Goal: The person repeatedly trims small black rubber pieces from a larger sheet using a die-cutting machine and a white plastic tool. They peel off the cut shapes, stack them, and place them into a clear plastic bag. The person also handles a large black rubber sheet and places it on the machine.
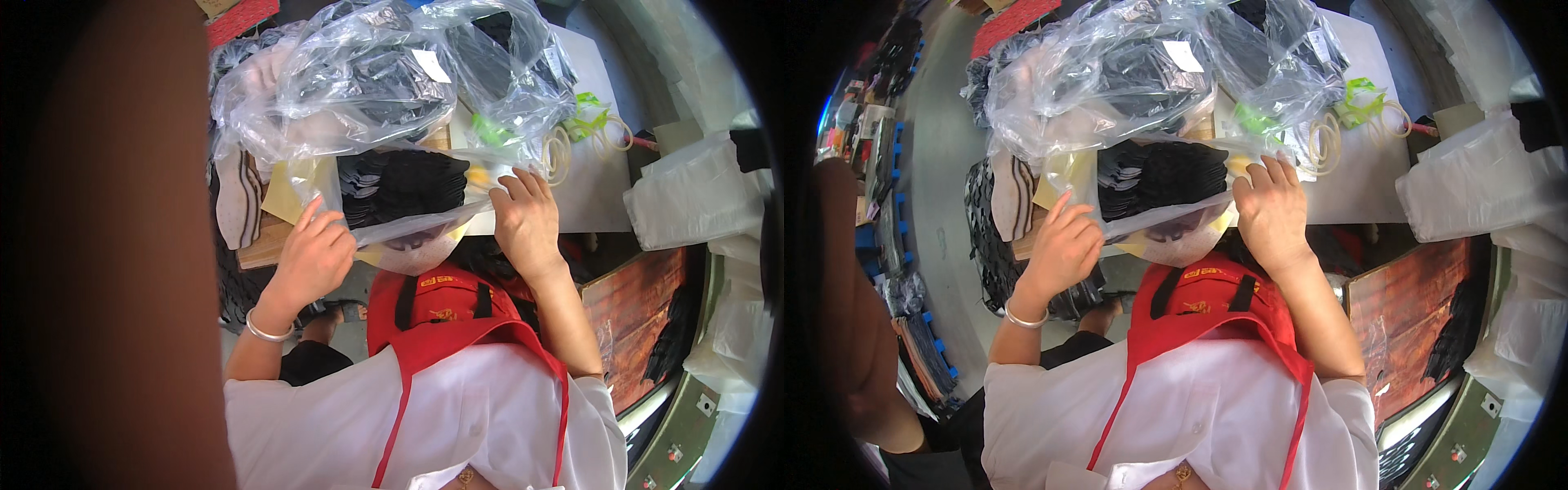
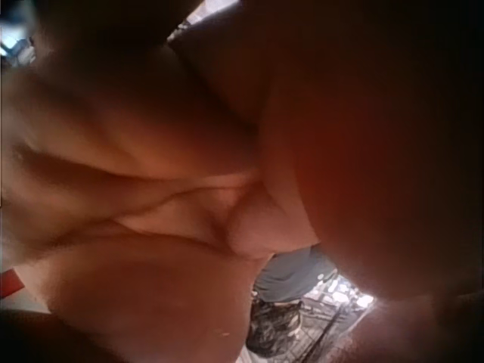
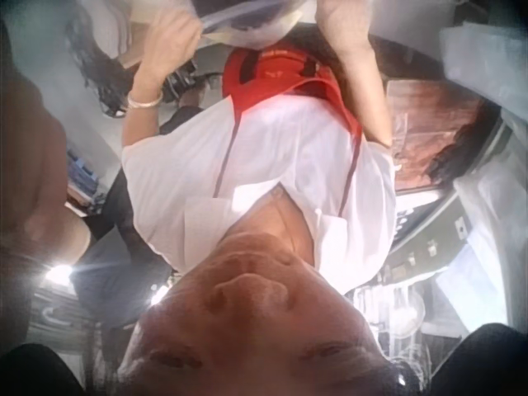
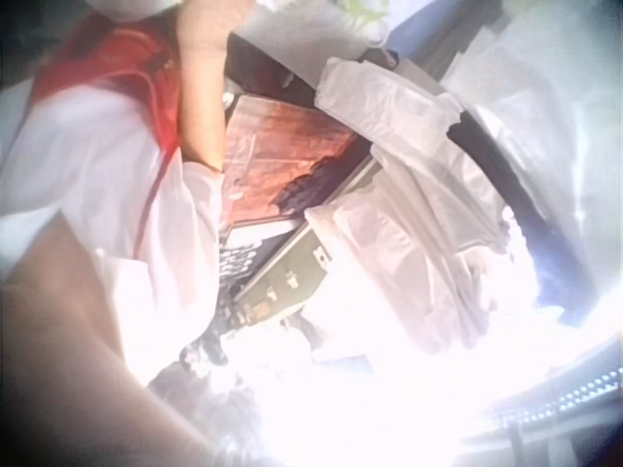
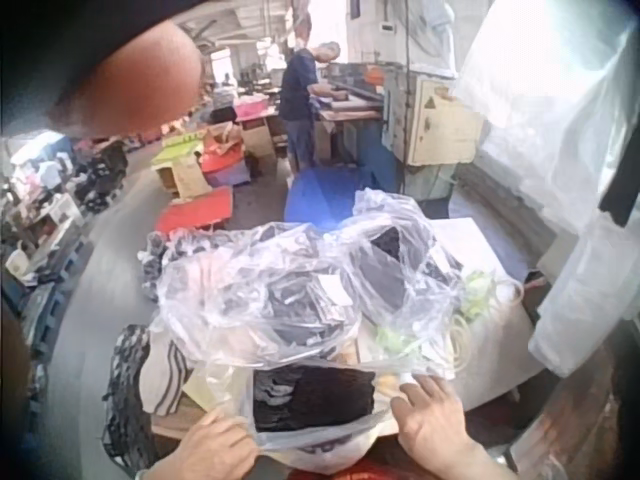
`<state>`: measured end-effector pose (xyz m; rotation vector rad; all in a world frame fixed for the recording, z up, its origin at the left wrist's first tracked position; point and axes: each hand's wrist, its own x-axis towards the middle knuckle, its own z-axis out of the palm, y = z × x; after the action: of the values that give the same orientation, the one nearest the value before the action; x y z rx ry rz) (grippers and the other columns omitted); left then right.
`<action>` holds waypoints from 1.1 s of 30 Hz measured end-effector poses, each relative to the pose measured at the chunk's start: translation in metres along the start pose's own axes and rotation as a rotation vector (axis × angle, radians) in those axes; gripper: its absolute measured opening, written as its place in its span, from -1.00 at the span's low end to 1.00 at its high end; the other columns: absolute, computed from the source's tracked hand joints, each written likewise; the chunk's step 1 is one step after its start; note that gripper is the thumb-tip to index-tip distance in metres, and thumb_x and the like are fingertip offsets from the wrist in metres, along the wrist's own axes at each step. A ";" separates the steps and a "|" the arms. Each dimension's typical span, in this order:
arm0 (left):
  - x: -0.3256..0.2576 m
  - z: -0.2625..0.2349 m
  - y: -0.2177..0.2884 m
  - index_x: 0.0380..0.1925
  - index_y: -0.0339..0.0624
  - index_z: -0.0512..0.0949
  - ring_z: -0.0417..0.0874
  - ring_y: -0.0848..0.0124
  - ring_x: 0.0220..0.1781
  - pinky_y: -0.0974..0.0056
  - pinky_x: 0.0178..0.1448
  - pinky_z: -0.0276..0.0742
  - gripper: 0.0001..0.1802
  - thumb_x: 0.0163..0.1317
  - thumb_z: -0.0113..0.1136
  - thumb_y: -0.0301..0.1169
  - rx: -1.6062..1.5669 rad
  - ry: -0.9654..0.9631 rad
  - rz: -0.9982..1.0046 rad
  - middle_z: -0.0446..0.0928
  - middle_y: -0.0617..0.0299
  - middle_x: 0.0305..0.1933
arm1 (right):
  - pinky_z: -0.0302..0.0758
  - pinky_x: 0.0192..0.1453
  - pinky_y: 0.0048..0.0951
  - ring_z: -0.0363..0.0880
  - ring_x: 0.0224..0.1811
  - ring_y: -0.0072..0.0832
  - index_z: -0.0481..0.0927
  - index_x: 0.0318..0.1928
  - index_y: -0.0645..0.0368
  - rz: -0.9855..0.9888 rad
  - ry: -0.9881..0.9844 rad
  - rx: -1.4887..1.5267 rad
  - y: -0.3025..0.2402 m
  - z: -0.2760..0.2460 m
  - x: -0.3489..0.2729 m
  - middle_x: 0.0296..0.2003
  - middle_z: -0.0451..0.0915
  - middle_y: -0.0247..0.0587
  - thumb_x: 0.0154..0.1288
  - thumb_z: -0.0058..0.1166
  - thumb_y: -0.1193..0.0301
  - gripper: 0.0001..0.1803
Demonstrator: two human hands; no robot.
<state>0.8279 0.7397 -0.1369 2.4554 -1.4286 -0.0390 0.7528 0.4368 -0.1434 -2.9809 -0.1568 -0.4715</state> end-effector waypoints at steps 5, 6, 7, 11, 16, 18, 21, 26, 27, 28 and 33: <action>0.002 0.015 0.001 -0.31 -0.23 0.56 0.56 0.19 0.03 -0.14 0.47 0.13 -0.79 0.02 0.31 -0.45 -0.008 -0.019 -0.017 0.56 0.15 -0.27 | 0.43 0.22 -0.06 0.53 0.06 -0.03 0.55 -0.25 0.27 -0.108 -0.082 0.146 -0.007 0.004 -0.011 -0.12 0.57 0.01 -0.05 0.11 0.56 -0.74; 0.003 0.017 0.002 -0.25 -0.24 0.56 0.56 0.19 0.04 -0.14 0.47 0.12 -0.74 0.02 0.32 -0.45 -0.013 -0.010 -0.037 0.56 0.14 -0.23 | 0.44 0.20 -0.08 0.52 0.09 -0.03 0.57 -0.20 0.27 -0.111 -0.088 0.213 -0.011 0.003 -0.013 -0.09 0.58 -0.01 -0.05 0.15 0.57 -0.70; 0.005 0.019 0.004 -0.19 -0.25 0.56 0.55 0.19 0.05 -0.14 0.47 0.12 -0.68 0.02 0.33 -0.45 -0.018 0.001 -0.053 0.56 0.13 -0.18 | 0.46 0.19 -0.10 0.51 0.11 -0.04 0.58 -0.15 0.27 -0.115 -0.092 0.280 -0.014 0.001 -0.014 -0.06 0.58 -0.03 -0.04 0.19 0.58 -0.66; 0.014 0.018 0.011 -0.03 -0.25 0.52 0.52 0.16 0.14 -0.13 0.46 0.12 -0.55 0.02 0.34 -0.44 0.017 0.040 -0.059 0.51 0.06 0.03 | 0.48 0.16 -0.10 0.51 0.07 -0.01 0.56 -0.15 0.27 -0.097 0.014 0.375 -0.018 -0.013 -0.019 -0.06 0.55 -0.01 -0.08 0.24 0.57 -0.63; 0.036 0.015 0.031 0.02 -0.25 0.51 0.48 0.09 0.22 -0.14 0.44 0.13 -0.51 0.03 0.33 -0.46 -0.005 0.122 0.012 0.45 0.00 0.15 | 0.56 -0.02 -0.18 0.60 -0.08 -0.09 0.60 -0.25 0.27 0.083 0.141 0.393 -0.005 -0.039 -0.049 -0.17 0.60 -0.05 -0.10 0.28 0.62 -0.70; 0.049 0.016 0.044 0.01 -0.26 0.53 0.48 0.06 0.20 -0.15 0.40 0.20 -0.53 0.03 0.33 -0.48 -0.024 0.196 0.087 0.45 -0.03 0.15 | 0.58 -0.07 -0.19 0.61 -0.12 -0.10 0.61 -0.25 0.27 0.133 0.213 0.379 0.005 -0.047 -0.069 -0.20 0.61 -0.05 -0.08 0.27 0.62 -0.71; 0.070 0.024 0.076 -0.07 -0.31 0.57 0.51 0.03 0.15 -0.13 0.32 0.33 -0.62 0.04 0.27 -0.56 -0.103 0.311 0.197 0.48 -0.07 0.09 | 0.60 -0.14 -0.23 0.63 -0.22 -0.12 0.62 -0.26 0.28 0.279 0.360 0.380 0.024 -0.064 -0.110 -0.24 0.62 -0.03 -0.04 0.28 0.60 -0.75; 0.119 0.051 0.157 -0.14 -0.37 0.56 0.54 -0.07 0.04 -0.18 0.20 0.44 -0.73 0.11 0.17 -0.61 -0.241 0.479 0.429 0.48 -0.12 0.03 | 0.56 -0.08 -0.26 0.62 -0.17 -0.11 0.62 -0.16 0.25 0.766 0.611 0.239 0.062 -0.095 -0.210 -0.22 0.63 -0.04 0.11 0.22 0.54 -0.76; 0.127 0.055 0.173 -0.14 -0.39 0.56 0.53 -0.11 0.04 -0.20 0.19 0.45 -0.75 0.13 0.16 -0.61 -0.240 0.505 0.476 0.48 -0.13 0.03 | 0.55 -0.06 -0.25 0.61 -0.17 -0.09 0.61 -0.14 0.25 0.864 0.660 0.205 0.071 -0.102 -0.233 -0.22 0.63 -0.03 0.11 0.22 0.52 -0.74; 0.132 0.060 0.188 -0.14 -0.40 0.54 0.51 -0.15 0.05 -0.19 0.17 0.45 -0.76 0.16 0.14 -0.60 -0.239 0.487 0.514 0.47 -0.14 0.04 | 0.56 -0.06 -0.29 0.63 -0.16 -0.15 0.61 -0.10 0.26 0.951 0.747 0.138 0.081 -0.109 -0.261 -0.20 0.64 -0.04 0.13 0.21 0.53 -0.72; 0.152 0.082 0.231 -0.05 -0.35 0.53 0.50 -0.10 0.11 -0.04 0.18 0.42 -0.69 0.16 0.13 -0.58 -0.354 0.328 0.601 0.49 -0.12 0.08 | 0.48 0.14 -0.31 0.50 0.15 -0.26 0.42 0.22 0.20 1.376 0.877 -0.142 0.127 -0.138 -0.402 0.10 0.52 -0.04 0.25 0.20 0.37 -0.46</action>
<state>0.6949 0.4835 -0.1335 1.5971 -1.7580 0.2109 0.3459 0.2596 -0.1514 -1.9189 1.7857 -1.3588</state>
